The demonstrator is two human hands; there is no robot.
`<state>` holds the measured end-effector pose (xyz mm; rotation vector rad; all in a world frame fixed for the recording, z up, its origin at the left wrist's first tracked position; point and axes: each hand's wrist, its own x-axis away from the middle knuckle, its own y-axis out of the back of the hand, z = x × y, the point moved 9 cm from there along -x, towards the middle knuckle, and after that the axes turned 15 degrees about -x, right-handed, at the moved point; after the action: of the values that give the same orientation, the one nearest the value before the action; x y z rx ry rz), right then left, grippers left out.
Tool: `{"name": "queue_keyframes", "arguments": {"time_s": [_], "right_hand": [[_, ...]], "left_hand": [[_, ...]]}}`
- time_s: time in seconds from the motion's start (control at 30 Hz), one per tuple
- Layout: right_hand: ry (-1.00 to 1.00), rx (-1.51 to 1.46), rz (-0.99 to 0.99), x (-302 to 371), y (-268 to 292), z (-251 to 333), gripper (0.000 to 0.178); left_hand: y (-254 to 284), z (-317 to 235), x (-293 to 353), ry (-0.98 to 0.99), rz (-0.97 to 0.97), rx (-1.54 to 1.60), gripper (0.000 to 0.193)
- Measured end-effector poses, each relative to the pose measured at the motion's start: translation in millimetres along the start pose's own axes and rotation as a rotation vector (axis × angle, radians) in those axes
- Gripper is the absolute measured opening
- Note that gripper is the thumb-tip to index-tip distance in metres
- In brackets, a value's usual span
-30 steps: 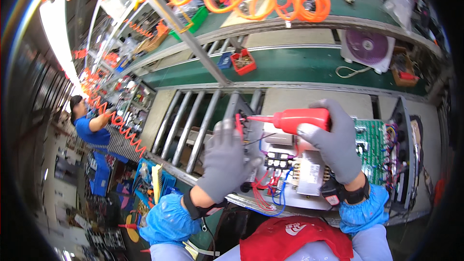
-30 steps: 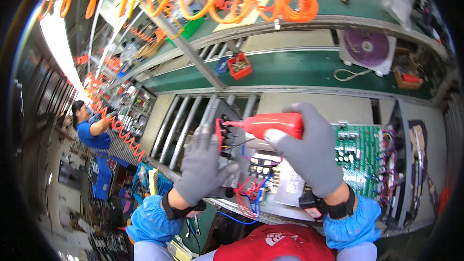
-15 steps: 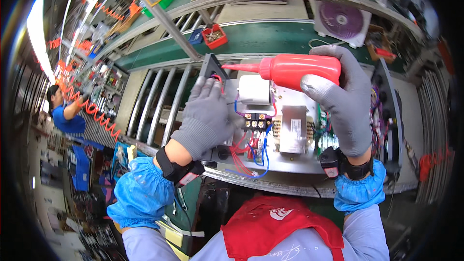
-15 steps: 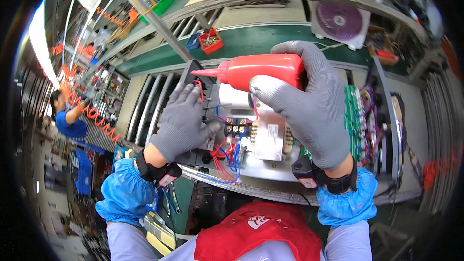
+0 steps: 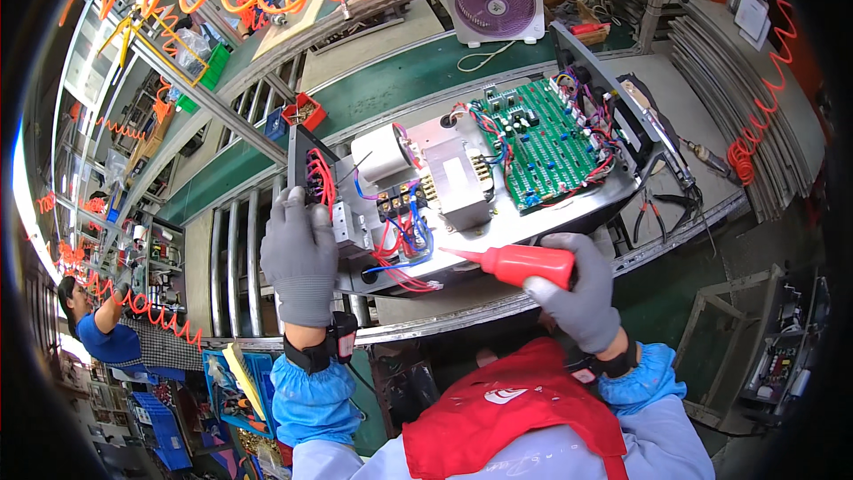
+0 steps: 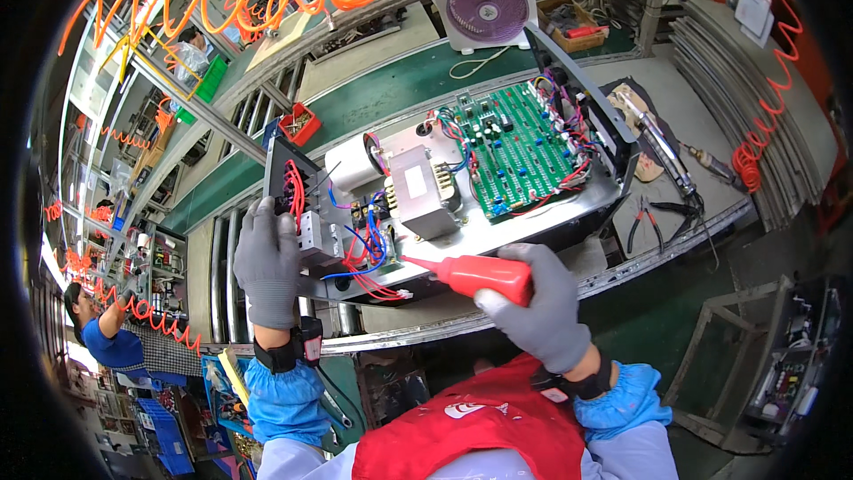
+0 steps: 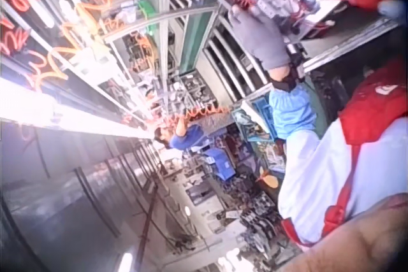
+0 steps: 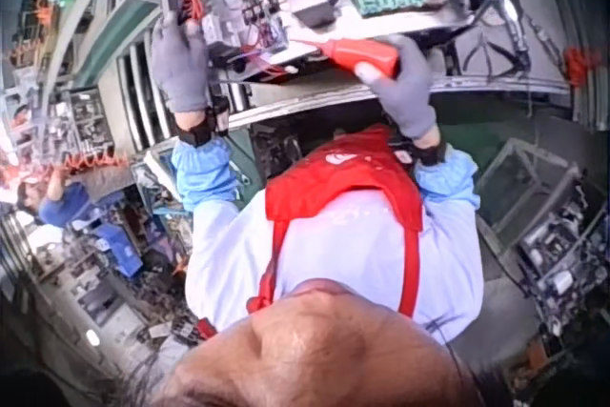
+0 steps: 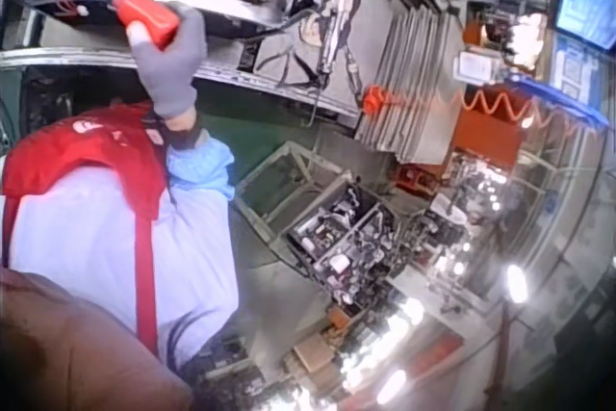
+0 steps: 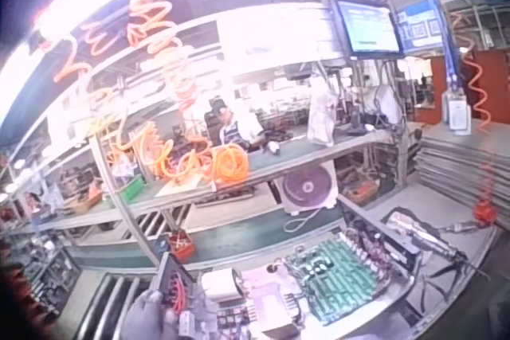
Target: Assembling and wiring an electronic inverter unit on a factory production line.
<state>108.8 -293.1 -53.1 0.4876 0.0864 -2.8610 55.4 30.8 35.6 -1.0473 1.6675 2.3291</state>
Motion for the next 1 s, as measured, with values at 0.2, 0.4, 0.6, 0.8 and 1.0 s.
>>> {"name": "queue_keyframes", "arguments": {"time_s": [0.2, 0.4, 0.6, 0.8, 1.0], "right_hand": [[0.103, 0.02, 0.08, -10, -12, -12, 0.043], [0.159, 0.007, 0.159, -28, -13, -17, 0.045], [0.095, -0.047, 0.225, -41, -16, -27, 0.046], [0.181, -0.023, 0.24, -47, -18, -20, 0.045], [0.203, -0.052, 0.207, -52, -19, -22, 0.039]], "left_hand": [[-3, 6, 0, 0.067, -0.041, -0.065, 0.029], [5, -3, 0, 0.052, -0.091, -0.122, 0.022], [2, -4, -1, 0.082, -0.062, -0.133, 0.022], [-2, -1, -1, 0.101, -0.038, -0.132, 0.022], [-1, -3, -1, 0.107, -0.044, -0.113, 0.022]]}}
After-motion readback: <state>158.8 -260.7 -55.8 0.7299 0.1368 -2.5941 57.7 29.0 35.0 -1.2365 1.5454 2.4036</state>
